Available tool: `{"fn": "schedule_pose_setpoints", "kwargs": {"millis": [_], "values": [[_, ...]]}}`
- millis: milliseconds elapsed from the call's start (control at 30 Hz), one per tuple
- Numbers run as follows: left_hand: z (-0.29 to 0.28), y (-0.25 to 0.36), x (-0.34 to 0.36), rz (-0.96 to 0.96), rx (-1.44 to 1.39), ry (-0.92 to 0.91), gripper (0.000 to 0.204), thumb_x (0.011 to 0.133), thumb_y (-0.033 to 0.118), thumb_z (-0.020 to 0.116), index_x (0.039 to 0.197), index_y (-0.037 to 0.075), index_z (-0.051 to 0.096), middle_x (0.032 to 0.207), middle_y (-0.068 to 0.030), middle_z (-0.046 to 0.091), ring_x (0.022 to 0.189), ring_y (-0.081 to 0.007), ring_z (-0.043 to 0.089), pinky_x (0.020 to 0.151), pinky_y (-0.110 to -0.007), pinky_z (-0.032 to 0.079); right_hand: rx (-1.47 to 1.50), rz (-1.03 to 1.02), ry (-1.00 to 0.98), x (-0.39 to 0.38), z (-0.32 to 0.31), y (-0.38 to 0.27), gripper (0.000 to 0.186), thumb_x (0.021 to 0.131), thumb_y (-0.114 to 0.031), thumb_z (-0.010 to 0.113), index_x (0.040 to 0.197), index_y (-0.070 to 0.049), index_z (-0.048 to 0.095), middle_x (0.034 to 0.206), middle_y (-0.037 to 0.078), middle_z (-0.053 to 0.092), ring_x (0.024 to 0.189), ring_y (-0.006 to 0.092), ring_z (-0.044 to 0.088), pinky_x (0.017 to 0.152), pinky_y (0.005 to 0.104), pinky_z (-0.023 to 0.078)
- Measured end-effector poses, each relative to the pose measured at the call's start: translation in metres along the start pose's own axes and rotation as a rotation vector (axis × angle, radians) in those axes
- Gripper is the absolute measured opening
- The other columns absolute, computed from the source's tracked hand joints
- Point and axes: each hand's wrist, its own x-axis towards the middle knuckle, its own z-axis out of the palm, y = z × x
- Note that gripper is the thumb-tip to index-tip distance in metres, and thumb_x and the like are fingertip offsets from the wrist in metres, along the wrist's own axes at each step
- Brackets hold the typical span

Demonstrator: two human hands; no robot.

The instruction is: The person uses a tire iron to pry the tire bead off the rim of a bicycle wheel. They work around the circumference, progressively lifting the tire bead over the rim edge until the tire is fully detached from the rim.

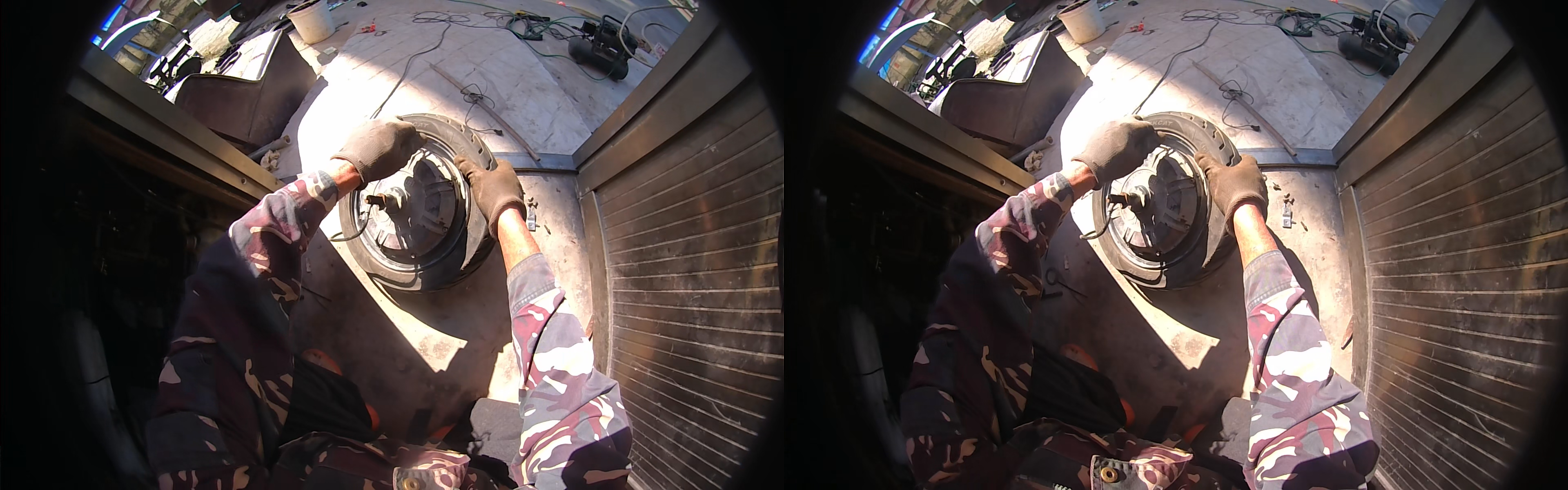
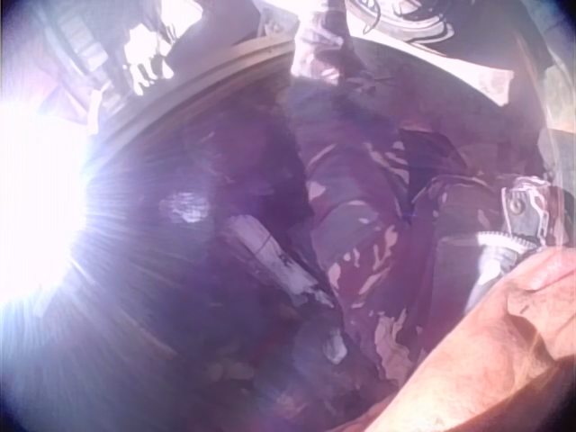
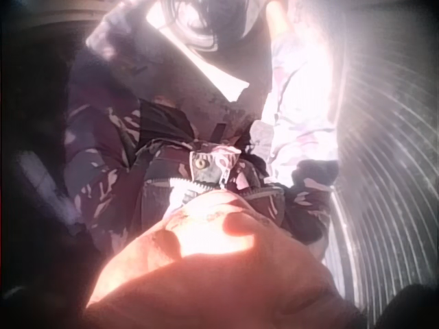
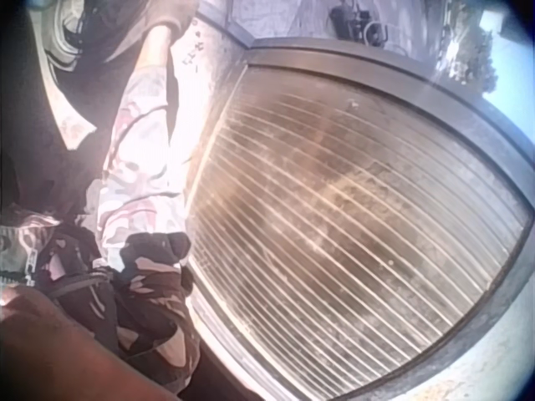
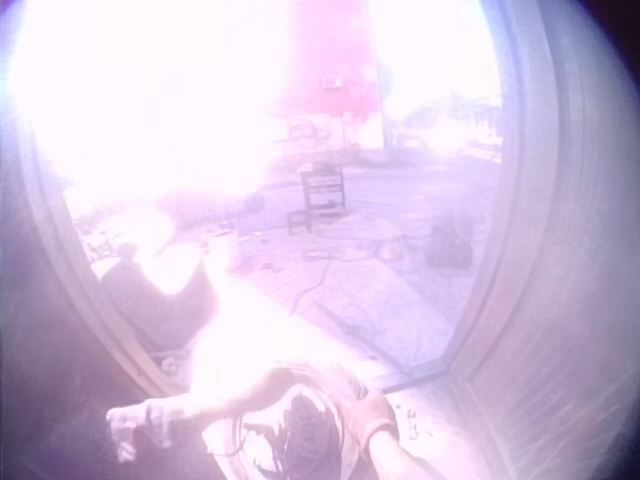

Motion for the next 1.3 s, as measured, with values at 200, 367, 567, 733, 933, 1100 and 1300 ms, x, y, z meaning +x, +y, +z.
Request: {"fn": "schedule_pose_setpoints", "kwargs": {"millis": [200, 367, 567, 733, 933, 1100, 1300], "values": [[0.006, 0.001, 0.005, -0.644, -1.142, -0.094, 0.035, 0.11, 0.023, 0.06, 0.135, -0.002, 0.067, 0.09, -0.019, 0.079, 0.059, -0.0186, 0.067, 0.052, -0.031, 0.056, 0.001, 0.006, 0.006, -0.007, -0.003, -0.004, 0.091, 0.084, -0.058, 0.09, 0.139, 0.01, 0.063, 0.134, 0.032, 0.071, 0.125, 0.0403, 0.07, 0.11, 0.0438, 0.051], [0.005, -0.001, -0.009, -0.435, -0.795, 0.028, 0.031, 0.108, 0.033, 0.068, 0.12, 0.005, 0.076, 0.092, -0.011, 0.079, 0.073, -0.0212, 0.074, 0.064, -0.033, 0.059, -0.004, 0.043, -0.069, -0.009, -0.009, -0.006, 0.095, 0.084, -0.064, 0.087, 0.146, 0.003, 0.061, 0.144, 0.028, 0.068, 0.137, 0.04, 0.065, 0.117, 0.0455, 0.05], [-0.008, -0.012, -0.019, 0.259, 0.128, 0.183, 0.021, 0.101, 0.027, 0.073, 0.116, 0.013, 0.079, 0.09, -0.0136, 0.073, 0.086, -0.0389, 0.073, 0.077, -0.047, 0.059, -0.015, 0.035, -0.039, -0.006, -0.005, -0.006, 0.093, 0.085, -0.062, 0.088, 0.145, 0.004, 0.061, 0.141, 0.029, 0.069, 0.134, 0.0404, 0.067, 0.115, 0.0455, 0.05], [0.0, 0.01, -0.012, -0.253, -0.459, 0.014, 0.025, 0.104, 0.021, 0.068, 0.124, 0.008, 0.076, 0.089, -0.0107, 0.079, 0.072, -0.0244, 0.074, 0.065, -0.038, 0.058, -0.01, 0.031, -0.033, -0.005, -0.005, -0.005, 0.094, 0.085, -0.061, 0.088, 0.145, 0.005, 0.06, 0.141, 0.029, 0.069, 0.134, 0.041, 0.067, 0.114, 0.0455, 0.051], [0.003, -0.001, -0.014, -0.358, -0.868, -0.199, 0.031, 0.108, 0.02, 0.069, 0.133, 0.002, 0.072, 0.1, -0.0083, 0.08, 0.079, -0.0129, 0.073, 0.073, -0.029, 0.061, 0.014, 0.012, -0.057, -0.001, -0.003, 0.0, 0.092, 0.084, -0.06, 0.088, 0.142, 0.006, 0.062, 0.14, 0.029, 0.07, 0.133, 0.0402, 0.067, 0.113, 0.0453, 0.051], [0.003, -0.013, -0.022, 0.098, -0.369, -0.056, 0.034, 0.107, 0.03, 0.072, 0.129, 0.003, 0.074, 0.108, -0.0066, 0.083, 0.088, -0.0239, 0.077, 0.083, -0.039, 0.062, 0.028, 0.001, -0.021, -0.004, -0.004, -0.002, 0.097, 0.081, -0.06, 0.092, 0.139, 0.012, 0.062, 0.134, 0.033, 0.071, 0.126, 0.0401, 0.07, 0.11, 0.0443, 0.052], [-0.007, 0.004, 0.004, -0.53, -0.686, -0.094, 0.044, 0.11, 0.041, 0.064, 0.101, 0.001, 0.078, 0.081, -0.0075, 0.078, 0.067, -0.0187, 0.072, 0.06, -0.034, 0.056, -0.003, 0.052, -0.048, -0.008, -0.006, -0.008, 0.09, 0.085, -0.06, 0.088, 0.144, 0.003, 0.063, 0.144, 0.028, 0.068, 0.135, 0.0404, 0.066, 0.115, 0.045, 0.05]]}}
